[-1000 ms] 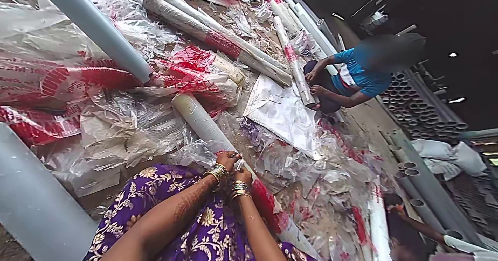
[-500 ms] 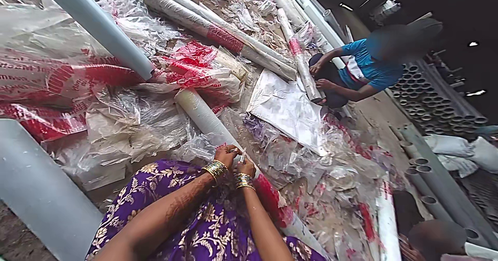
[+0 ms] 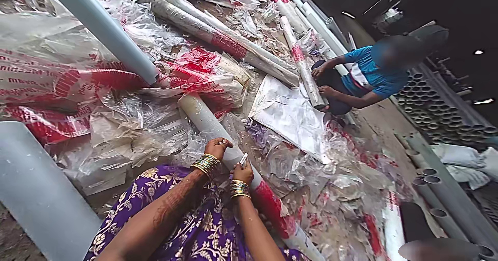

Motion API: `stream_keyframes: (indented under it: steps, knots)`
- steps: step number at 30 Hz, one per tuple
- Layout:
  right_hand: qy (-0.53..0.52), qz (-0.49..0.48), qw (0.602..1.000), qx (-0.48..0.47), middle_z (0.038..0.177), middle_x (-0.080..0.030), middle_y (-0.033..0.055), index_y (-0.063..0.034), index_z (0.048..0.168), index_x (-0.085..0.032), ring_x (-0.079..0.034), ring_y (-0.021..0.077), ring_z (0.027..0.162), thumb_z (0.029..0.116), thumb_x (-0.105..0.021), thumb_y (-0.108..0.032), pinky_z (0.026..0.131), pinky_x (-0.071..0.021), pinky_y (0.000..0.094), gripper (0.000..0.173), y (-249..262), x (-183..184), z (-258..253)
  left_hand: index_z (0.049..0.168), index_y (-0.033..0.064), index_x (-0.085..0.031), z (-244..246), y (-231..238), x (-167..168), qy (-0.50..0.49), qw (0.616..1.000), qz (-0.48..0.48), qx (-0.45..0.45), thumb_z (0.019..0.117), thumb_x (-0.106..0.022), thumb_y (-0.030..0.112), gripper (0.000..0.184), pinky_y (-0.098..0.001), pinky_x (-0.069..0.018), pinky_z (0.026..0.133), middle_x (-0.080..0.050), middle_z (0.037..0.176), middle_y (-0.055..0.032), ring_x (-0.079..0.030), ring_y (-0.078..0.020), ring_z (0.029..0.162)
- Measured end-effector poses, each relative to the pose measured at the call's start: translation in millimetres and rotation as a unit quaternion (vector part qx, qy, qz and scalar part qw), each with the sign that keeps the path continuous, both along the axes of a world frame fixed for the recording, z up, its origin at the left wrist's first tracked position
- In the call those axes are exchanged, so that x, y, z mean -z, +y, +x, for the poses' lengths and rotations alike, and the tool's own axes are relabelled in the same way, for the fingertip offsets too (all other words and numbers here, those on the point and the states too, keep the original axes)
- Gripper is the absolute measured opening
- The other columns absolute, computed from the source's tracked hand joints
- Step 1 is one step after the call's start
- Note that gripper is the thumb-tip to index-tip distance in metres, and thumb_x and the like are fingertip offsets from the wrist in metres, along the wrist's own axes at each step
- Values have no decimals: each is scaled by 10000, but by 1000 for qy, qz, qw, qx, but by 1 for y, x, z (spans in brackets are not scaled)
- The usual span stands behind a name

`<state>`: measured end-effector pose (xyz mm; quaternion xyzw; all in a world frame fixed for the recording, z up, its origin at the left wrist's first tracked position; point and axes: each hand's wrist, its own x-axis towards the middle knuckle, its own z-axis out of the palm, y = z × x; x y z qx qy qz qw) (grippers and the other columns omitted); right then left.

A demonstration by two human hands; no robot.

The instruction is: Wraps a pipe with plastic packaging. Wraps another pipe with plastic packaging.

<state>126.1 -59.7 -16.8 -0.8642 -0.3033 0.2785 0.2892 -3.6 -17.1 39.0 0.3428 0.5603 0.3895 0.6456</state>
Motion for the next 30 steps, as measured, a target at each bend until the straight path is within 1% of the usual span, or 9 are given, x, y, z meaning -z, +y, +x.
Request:
stream_keyframes:
  steps: [4, 8, 9, 12, 13, 15, 20, 27, 30]
  knots:
    - [20, -43, 999, -13, 931, -737, 170, -30, 1470, -533, -706, 248, 719, 1014, -621, -67, 680, -573, 419, 466, 14, 0, 2, 1021, -35, -701, -2, 1, -2, -6, 1000, -13, 4, 1061, -496, 21, 217, -323, -441, 815, -680, 974, -87, -552, -109, 836]
    - [-47, -91, 993, -62, 1049, -760, 182, -80, 1483, -553, -732, 327, 912, 1032, -599, -120, 860, -552, 509, 455, 8, 2, -7, 1022, -50, -686, -4, 3, -9, -22, 999, -34, -18, 1069, -503, 34, 207, -297, -441, 782, -677, 963, -84, -543, -95, 804]
    - [-57, -90, 992, -66, 1050, -760, 182, -75, 1465, -573, -732, 333, 920, 1029, -603, -122, 862, -551, 517, 439, 11, 2, -5, 1015, -49, -684, -3, 3, -9, -26, 999, -34, -23, 1068, -507, 35, 203, -288, -441, 771, -673, 950, -77, -540, -87, 791]
    - [-75, -97, 990, -73, 1040, -758, 187, -36, 1314, -676, -728, 341, 945, 1014, -616, -122, 868, -544, 529, 318, 25, 2, -1, 997, -54, -669, -8, 4, -11, -43, 996, -48, -62, 1067, -503, 28, 198, -267, -429, 720, -662, 896, -56, -516, -67, 729]
    - [-79, -105, 988, -76, 1063, -755, 189, -41, 1317, -675, -722, 348, 981, 1020, -602, -126, 893, -534, 537, 317, 25, 2, -4, 995, -62, -659, -14, 6, -12, -51, 993, -56, -87, 1069, -498, 25, 197, -250, -431, 692, -658, 878, -52, -512, -60, 702]
    - [-84, -110, 987, -80, 1116, -748, 199, -71, 1430, -608, -714, 363, 1025, 1032, -584, -136, 927, -522, 548, 404, 17, 2, -12, 1015, -74, -649, -27, 15, -18, -66, 986, -76, -135, 1075, -488, 28, 199, -243, -421, 667, -665, 883, -67, -511, -66, 688]
    - [-25, -49, 998, -30, 985, -756, 189, -35, 1453, -568, -733, 304, 810, 1014, -618, -77, 763, -579, 475, 444, 19, 9, -11, 1079, -62, -659, -42, 21, -22, -69, 979, -98, -163, 1085, -484, 61, 214, -253, -416, 672, -688, 949, -94, -529, -78, 716]
    - [16, 21, 1000, 8, 911, -739, 194, -17, 1508, -490, -698, 253, 675, 1027, -594, -45, 655, -571, 412, 493, 11, 5, -26, 1120, -58, -658, -57, 30, -18, -64, 973, -105, -197, 1093, -471, 78, 233, -256, -422, 672, -696, 990, -103, -541, -86, 735]
    - [8, 3, 1000, -16, 920, -748, 176, -49, 1495, -523, -707, 258, 698, 1026, -603, -61, 673, -567, 429, 476, 28, 3, -29, 1091, -59, -649, -59, 29, -19, -74, 966, -109, -221, 1089, -473, 70, 218, -249, -430, 662, -688, 940, -85, -541, -82, 713]
